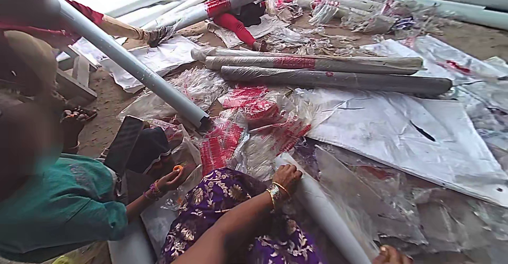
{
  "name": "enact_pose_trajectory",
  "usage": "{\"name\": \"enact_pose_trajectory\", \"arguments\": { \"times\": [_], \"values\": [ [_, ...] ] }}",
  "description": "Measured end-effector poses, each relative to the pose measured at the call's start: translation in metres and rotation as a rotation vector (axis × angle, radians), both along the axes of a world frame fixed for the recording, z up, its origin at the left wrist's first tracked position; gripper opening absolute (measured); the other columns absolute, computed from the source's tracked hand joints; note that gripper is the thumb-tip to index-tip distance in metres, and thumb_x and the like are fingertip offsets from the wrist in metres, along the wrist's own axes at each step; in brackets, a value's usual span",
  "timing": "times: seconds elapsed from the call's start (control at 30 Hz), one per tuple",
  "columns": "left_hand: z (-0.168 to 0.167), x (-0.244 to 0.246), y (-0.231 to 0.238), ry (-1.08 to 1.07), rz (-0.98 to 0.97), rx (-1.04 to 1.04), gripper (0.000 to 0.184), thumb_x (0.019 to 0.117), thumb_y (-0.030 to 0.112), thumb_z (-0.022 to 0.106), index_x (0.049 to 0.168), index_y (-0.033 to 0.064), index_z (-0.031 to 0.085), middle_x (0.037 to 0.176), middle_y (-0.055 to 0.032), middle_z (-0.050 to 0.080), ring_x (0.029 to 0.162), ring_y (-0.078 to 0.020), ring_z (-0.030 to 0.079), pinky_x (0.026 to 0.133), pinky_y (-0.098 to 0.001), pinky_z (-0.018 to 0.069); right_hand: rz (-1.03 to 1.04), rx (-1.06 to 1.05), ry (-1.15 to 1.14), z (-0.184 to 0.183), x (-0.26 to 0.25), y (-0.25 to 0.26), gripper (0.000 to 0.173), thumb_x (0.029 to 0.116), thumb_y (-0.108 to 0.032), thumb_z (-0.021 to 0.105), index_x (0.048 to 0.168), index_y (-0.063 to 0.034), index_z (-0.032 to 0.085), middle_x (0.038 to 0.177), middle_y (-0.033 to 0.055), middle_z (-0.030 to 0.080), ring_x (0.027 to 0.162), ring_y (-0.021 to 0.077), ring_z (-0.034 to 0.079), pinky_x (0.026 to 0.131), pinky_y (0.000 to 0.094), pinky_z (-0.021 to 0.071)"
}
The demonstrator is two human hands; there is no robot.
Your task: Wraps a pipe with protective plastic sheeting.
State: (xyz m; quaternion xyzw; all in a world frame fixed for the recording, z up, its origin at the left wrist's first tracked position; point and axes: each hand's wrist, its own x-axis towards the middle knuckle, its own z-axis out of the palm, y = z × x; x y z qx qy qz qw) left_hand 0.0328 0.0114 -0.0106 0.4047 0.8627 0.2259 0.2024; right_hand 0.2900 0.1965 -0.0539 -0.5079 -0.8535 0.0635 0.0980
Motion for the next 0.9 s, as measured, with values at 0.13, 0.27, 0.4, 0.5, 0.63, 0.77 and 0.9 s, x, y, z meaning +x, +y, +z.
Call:
{"name": "enact_pose_trajectory", "arguments": {
  "times": [0.13,0.27,0.4,0.5,0.63,0.77,0.9],
  "values": [
    [0.011,-0.007,0.004,-0.1,-0.108,-0.115,0.03,0.0984,-0.004,0.051,0.123,-0.0033,0.068,0.133,-0.0255,0.06,0.129,-0.0407,0.055,0.109,-0.0554,0.0413,0.043,-0.035,0.072,0.006,0.0,0.0,0.034,0.1049,-0.013,0.045,0.115,0.0062,0.071,0.125,0.0332,0.065,0.125,0.0554,0.056,0.102,0.0745,0.0335],
    [-0.009,0.017,-0.024,-0.125,-0.274,-0.179,0.027,0.0968,0.002,0.058,0.121,0.0003,0.07,0.138,-0.023,0.06,0.135,-0.0397,0.052,0.112,-0.0579,0.0393,0.039,-0.08,0.033,0.015,-0.002,0.007,0.029,0.1057,-0.012,0.049,0.115,0.0037,0.072,0.125,0.0322,0.066,0.124,0.0554,0.057,0.099,0.0771,0.0337],
    [-0.002,0.025,-0.031,-0.048,-0.067,0.057,0.029,0.0991,0.016,0.063,0.125,0.0041,0.069,0.129,-0.0209,0.066,0.125,-0.0391,0.06,0.107,-0.0548,0.0452,0.02,-0.13,0.029,0.021,-0.007,0.011,0.029,0.1059,-0.012,0.051,0.117,0.0033,0.073,0.127,0.0304,0.066,0.125,0.0538,0.057,0.102,0.0764,0.0323],
    [0.007,0.016,-0.006,0.054,0.072,0.168,0.037,0.0946,0.019,0.069,0.128,0.0046,0.07,0.128,-0.0226,0.067,0.121,-0.0421,0.062,0.103,-0.0559,0.0477,0.01,-0.14,0.011,0.025,-0.007,0.008,0.029,0.1056,-0.014,0.052,0.119,0.0013,0.073,0.131,0.0298,0.065,0.127,0.0537,0.055,0.105,0.0762,0.0304],
    [0.0,0.011,0.02,0.06,0.125,0.031,0.029,0.0975,0.019,0.066,0.121,0.0033,0.074,0.13,-0.023,0.065,0.125,-0.0428,0.059,0.105,-0.055,0.0475,0.0,-0.149,0.016,0.021,-0.006,0.012,0.028,0.1051,-0.013,0.052,0.118,0.0011,0.073,0.13,0.0301,0.065,0.128,0.0545,0.054,0.106,0.076,0.0291],
    [-0.004,0.016,0.027,0.162,0.158,0.037,0.024,0.1002,0.007,0.054,0.106,-0.0021,0.076,0.116,-0.0232,0.07,0.114,-0.0419,0.066,0.097,-0.0531,0.0523,0.011,-0.131,0.036,0.018,-0.004,0.011,0.027,0.1042,-0.013,0.053,0.116,0.001,0.074,0.128,0.0308,0.066,0.126,0.055,0.056,0.104,0.0759,0.0314],
    [-0.002,0.017,0.034,0.217,0.141,-0.129,0.029,0.1026,0.004,0.046,0.118,-0.0041,0.069,0.125,-0.0241,0.066,0.121,-0.0405,0.062,0.098,-0.0525,0.0498,0.008,-0.123,0.026,0.018,-0.005,0.011,0.027,0.1042,-0.013,0.053,0.114,0.0003,0.074,0.127,0.0302,0.066,0.124,0.0538,0.057,0.104,0.0756,0.0323]
  ]
}}
